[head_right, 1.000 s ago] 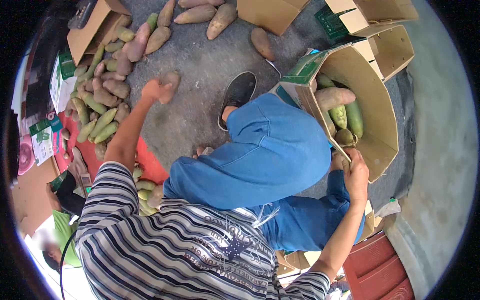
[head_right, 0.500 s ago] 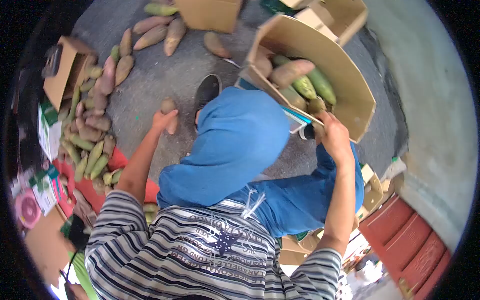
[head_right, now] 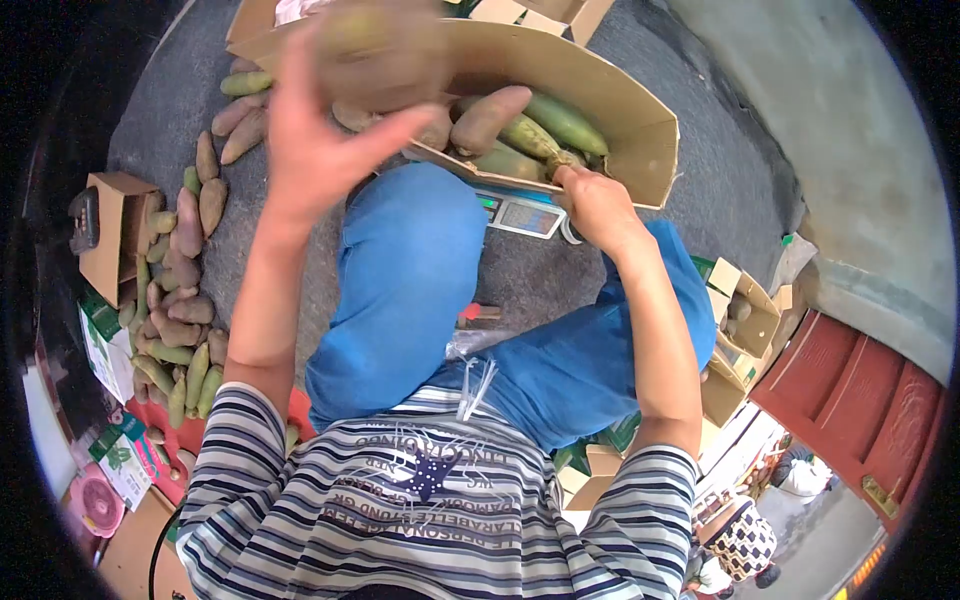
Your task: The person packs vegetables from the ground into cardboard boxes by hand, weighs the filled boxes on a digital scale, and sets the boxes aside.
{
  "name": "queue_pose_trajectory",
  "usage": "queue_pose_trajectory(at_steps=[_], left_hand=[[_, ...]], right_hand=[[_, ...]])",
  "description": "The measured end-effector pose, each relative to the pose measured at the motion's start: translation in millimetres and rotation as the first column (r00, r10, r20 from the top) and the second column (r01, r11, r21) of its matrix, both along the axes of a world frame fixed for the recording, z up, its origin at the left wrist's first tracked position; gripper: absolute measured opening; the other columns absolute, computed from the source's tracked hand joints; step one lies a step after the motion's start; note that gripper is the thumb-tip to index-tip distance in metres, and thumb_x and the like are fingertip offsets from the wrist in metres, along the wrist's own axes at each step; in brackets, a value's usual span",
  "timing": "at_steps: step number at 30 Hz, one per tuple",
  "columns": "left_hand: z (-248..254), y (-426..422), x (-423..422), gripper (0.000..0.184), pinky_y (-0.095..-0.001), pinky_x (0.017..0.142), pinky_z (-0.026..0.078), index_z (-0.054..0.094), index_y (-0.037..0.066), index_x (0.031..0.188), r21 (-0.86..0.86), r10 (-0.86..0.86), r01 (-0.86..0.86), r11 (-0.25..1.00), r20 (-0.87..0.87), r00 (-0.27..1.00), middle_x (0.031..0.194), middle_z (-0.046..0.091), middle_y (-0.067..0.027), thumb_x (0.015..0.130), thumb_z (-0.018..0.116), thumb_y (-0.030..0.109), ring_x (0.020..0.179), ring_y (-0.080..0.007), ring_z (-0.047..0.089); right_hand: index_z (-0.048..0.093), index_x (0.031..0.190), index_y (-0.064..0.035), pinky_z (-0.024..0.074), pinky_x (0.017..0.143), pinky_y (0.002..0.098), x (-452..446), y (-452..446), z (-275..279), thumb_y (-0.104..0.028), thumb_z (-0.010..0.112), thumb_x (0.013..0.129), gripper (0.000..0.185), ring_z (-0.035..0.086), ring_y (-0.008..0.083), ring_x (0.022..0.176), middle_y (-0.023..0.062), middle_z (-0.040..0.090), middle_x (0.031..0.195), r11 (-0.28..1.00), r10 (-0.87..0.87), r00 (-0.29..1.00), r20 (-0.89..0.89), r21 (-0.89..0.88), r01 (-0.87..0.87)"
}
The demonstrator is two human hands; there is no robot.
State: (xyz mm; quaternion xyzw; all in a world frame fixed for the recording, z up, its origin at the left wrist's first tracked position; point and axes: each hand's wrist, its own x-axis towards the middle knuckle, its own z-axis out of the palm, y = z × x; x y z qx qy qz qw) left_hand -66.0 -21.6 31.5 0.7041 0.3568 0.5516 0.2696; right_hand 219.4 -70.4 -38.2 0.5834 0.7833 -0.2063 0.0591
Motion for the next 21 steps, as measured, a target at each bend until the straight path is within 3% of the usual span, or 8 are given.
queue_pose_trajectory(at_steps=[2,3,7,10,15,21], left_hand=[[3,4,22,0.06,-0.0308,0.086,0.046,0.049,0.004,0.125,0.0,-0.036,0.037,0.999,-0.296,0.955,0.111,0.057,-0.0098,0.073,0.076,0.018,0.101,-0.0201,0.057],[1,7,23,0.077,-0.0342,0.098,0.039,0.031,0.01,0.142,-0.114,-0.103,0.068,0.991,-0.336,0.936,0.129,0.045,-0.0177,0.079,0.072,0.029,0.113,-0.0299,0.05],[22,-15,24,0.048,-0.0306,0.077,0.046,0.055,0.006,0.118,-0.025,0.108,-0.12,0.992,-0.301,0.948,0.102,0.058,-0.0086,0.076,0.072,0.021,0.088,-0.0204,0.056],[29,-21,13,0.045,-0.0305,0.077,0.046,0.055,0.006,0.117,0.053,0.09,-0.074,0.996,-0.458,0.884,0.1,0.058,-0.01,0.077,0.071,0.019,0.086,-0.0211,0.056],[32,-38,23,0.042,-0.0372,0.082,0.046,0.054,0.002,0.114,-0.074,-0.103,0.072,0.995,-0.667,0.738,0.108,0.058,-0.0167,0.081,0.067,0.024,0.1,-0.036,0.056],[60,-45,40,0.044,-0.0362,0.085,0.046,0.054,0.004,0.117,-0.107,-0.102,0.036,0.994,-0.705,0.702,0.112,0.057,-0.0177,0.081,0.067,0.024,0.104,-0.0283,0.058]], right_hand=[[0.056,0.097,-0.0048,0.0485,0.075,0.0441,0,-1,0,-0.009,0.057,0.082,0.016,0.061,0.0353,0.088,0.0177,0.062,0.09,1.0,0.001,1.0,0.008,0.008,-0.001],[0.056,0.097,-0.0049,0.0482,0.075,0.0438,0,-2,-1,-0.01,0.058,0.082,0.016,0.06,0.0351,0.088,0.017,0.062,0.09,0.999,0.012,1.0,0.015,0.03,-0.012],[0.055,0.095,-0.0049,0.0486,0.073,0.0448,6,-3,-13,-0.015,0.06,0.082,0.017,0.061,0.0354,0.084,0.0172,0.062,0.087,0.991,0.056,0.997,0.06,0.116,-0.062],[0.053,0.093,-0.0049,0.0489,0.072,0.0451,5,-6,-10,-0.019,0.061,0.081,0.02,0.061,0.0354,0.083,0.0174,0.062,0.085,0.986,0.07,0.995,0.068,0.149,-0.08],[0.053,0.096,-0.005,0.0486,0.072,0.0439,5,-14,-1,-0.026,0.061,0.084,0.026,0.061,0.0337,0.084,0.0164,0.061,0.086,0.975,0.07,0.996,0.056,0.209,-0.08],[0.054,0.106,-0.0082,0.0481,0.075,0.0427,15,-20,20,-0.032,0.059,0.086,0.032,0.06,0.0344,0.088,0.0169,0.06,0.092,0.955,-0.016,1.0,-0.026,0.294,0.022]])
